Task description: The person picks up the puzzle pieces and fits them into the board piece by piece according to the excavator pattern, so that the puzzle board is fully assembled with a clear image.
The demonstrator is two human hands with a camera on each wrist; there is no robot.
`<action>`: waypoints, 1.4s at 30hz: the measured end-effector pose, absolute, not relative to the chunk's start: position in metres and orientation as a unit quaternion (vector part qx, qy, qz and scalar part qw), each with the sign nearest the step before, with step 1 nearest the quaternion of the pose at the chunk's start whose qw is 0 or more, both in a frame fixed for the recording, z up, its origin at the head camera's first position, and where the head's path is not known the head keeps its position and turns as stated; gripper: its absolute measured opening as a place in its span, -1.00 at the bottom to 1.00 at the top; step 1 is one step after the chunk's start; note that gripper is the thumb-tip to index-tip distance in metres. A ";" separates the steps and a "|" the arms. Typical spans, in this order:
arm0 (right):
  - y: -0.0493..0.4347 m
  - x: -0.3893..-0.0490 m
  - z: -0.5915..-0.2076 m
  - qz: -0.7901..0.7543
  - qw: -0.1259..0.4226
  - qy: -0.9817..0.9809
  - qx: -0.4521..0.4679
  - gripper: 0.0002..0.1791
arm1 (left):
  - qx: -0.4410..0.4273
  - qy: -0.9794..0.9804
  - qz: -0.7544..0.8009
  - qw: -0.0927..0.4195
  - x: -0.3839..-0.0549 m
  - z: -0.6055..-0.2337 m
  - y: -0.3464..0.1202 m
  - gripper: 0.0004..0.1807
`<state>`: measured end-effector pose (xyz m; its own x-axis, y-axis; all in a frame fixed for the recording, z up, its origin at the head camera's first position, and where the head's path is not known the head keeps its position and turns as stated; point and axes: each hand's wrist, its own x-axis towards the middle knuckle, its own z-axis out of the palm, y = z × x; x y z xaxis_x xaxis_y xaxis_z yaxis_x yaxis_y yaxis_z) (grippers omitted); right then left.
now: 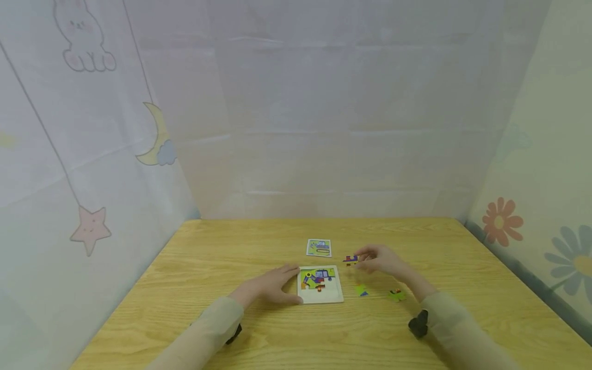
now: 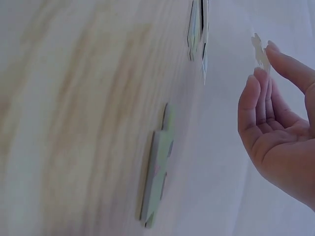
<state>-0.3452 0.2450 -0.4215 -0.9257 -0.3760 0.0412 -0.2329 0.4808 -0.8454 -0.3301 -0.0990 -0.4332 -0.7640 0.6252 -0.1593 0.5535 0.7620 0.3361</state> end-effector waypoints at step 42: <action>0.186 -0.345 -0.427 -0.416 0.153 0.871 -0.213 -0.66 | 0.320 0.928 0.139 0.129 -0.330 -0.434 -0.100 -0.03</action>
